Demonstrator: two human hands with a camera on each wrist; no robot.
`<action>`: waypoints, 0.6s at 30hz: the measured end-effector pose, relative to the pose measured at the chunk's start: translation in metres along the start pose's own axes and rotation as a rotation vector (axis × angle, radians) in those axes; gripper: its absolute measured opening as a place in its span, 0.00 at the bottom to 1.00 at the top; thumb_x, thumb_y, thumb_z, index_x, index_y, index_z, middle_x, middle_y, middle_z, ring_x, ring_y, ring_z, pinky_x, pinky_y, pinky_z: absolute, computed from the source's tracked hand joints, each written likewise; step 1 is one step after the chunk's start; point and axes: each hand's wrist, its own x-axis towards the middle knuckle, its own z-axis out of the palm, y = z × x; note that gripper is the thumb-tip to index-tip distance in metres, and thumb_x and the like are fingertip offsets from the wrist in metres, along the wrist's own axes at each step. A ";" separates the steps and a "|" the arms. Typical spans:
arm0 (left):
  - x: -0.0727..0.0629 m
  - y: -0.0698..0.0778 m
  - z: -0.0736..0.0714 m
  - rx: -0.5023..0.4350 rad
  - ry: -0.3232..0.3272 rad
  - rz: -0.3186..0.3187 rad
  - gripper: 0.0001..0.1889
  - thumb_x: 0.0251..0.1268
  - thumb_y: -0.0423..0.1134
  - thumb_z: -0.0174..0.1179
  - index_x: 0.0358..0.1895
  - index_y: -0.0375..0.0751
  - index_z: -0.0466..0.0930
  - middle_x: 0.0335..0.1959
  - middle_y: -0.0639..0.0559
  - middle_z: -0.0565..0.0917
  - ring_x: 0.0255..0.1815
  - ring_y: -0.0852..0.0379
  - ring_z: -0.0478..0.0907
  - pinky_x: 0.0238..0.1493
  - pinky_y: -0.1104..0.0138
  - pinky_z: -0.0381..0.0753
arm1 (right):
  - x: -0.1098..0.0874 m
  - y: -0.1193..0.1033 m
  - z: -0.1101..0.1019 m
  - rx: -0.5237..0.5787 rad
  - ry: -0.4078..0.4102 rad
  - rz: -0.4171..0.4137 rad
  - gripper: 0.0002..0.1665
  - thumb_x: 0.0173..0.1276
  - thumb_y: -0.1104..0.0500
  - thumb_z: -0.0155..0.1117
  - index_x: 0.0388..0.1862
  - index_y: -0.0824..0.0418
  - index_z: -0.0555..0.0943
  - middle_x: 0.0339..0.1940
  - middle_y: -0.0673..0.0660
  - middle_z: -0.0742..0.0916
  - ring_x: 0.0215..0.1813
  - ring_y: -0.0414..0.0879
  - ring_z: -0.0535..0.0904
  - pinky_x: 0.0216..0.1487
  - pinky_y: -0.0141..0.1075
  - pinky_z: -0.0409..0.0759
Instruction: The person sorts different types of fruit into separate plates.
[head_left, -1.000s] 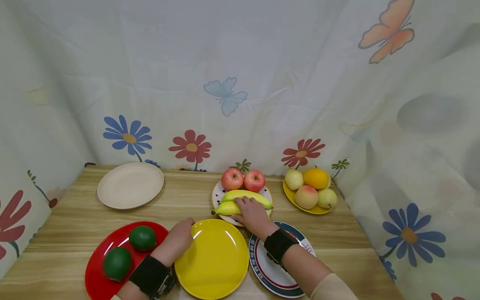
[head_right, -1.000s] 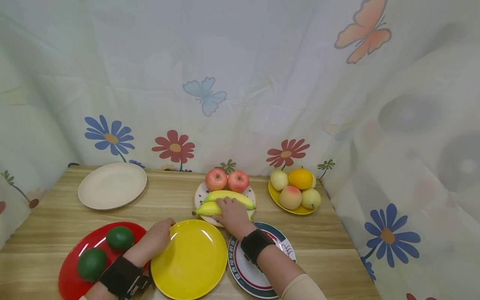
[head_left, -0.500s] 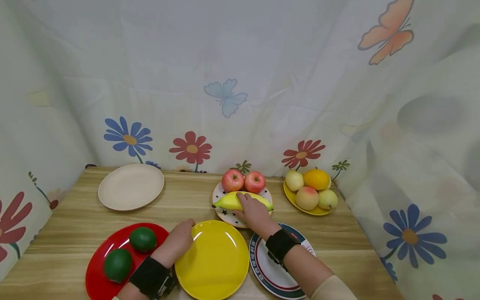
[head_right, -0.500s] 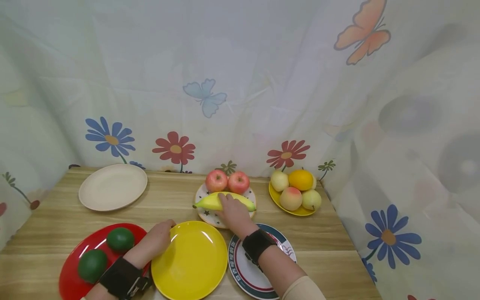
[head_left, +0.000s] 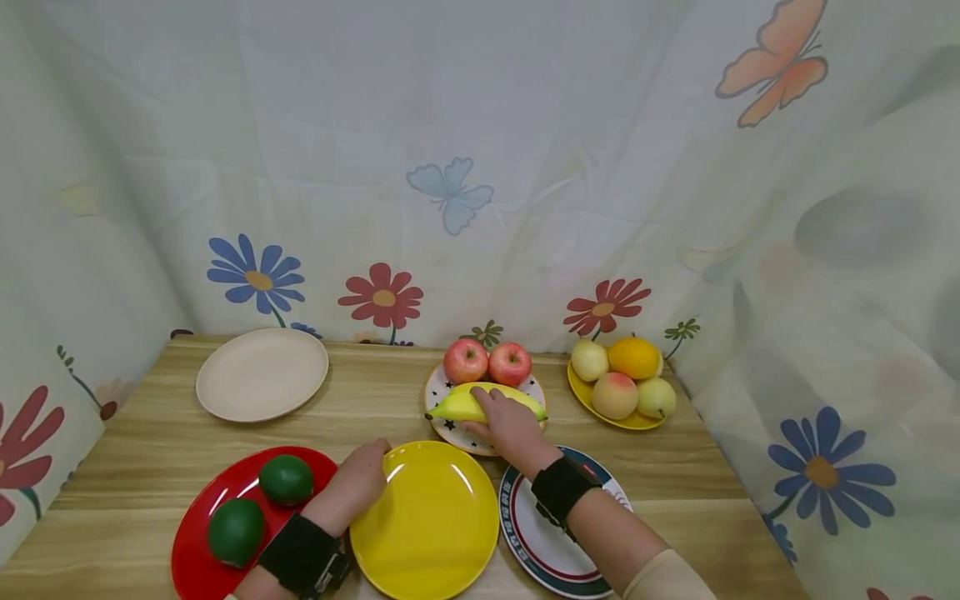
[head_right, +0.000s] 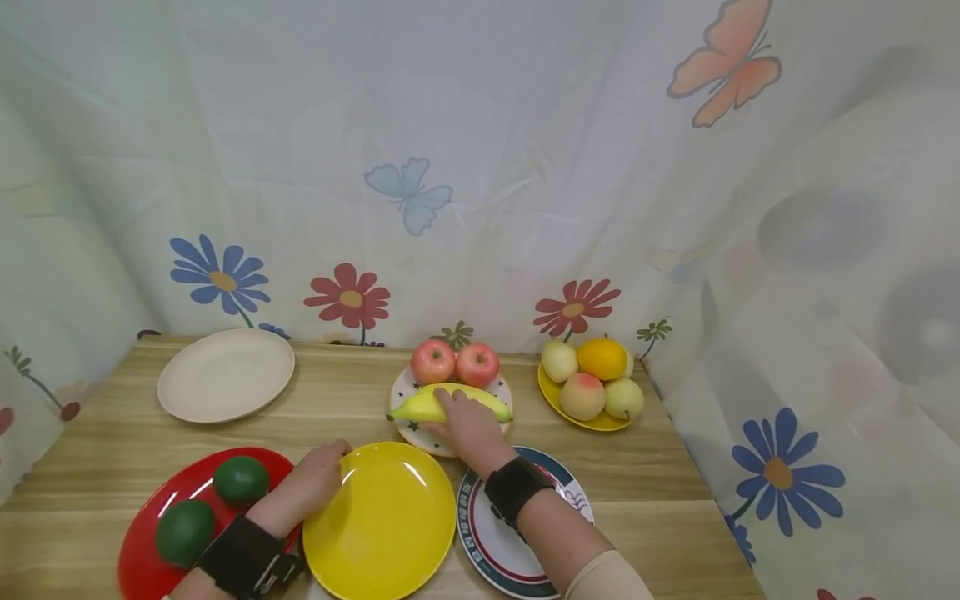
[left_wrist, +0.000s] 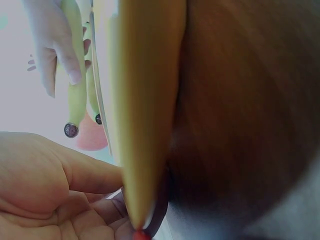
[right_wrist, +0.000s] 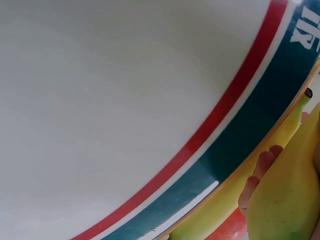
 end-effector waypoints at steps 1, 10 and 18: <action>0.000 0.000 0.000 0.001 0.001 0.005 0.10 0.69 0.28 0.47 0.49 0.33 0.73 0.36 0.45 0.77 0.34 0.51 0.72 0.44 0.57 0.79 | 0.000 0.000 0.000 -0.004 -0.001 0.004 0.36 0.64 0.34 0.54 0.66 0.50 0.63 0.47 0.55 0.79 0.40 0.48 0.76 0.46 0.40 0.79; -0.001 0.001 -0.001 -0.016 -0.003 -0.005 0.11 0.70 0.29 0.45 0.50 0.34 0.73 0.37 0.45 0.78 0.35 0.51 0.72 0.46 0.56 0.78 | -0.001 -0.003 0.001 -0.006 -0.032 0.013 0.39 0.66 0.34 0.51 0.69 0.52 0.61 0.53 0.57 0.80 0.49 0.51 0.78 0.55 0.46 0.78; -0.001 0.001 -0.001 -0.034 -0.018 -0.012 0.10 0.71 0.30 0.45 0.49 0.35 0.73 0.35 0.46 0.77 0.33 0.52 0.72 0.41 0.59 0.78 | -0.008 -0.015 -0.006 0.000 -0.051 -0.062 0.39 0.66 0.33 0.49 0.69 0.51 0.62 0.52 0.55 0.81 0.49 0.48 0.78 0.57 0.43 0.77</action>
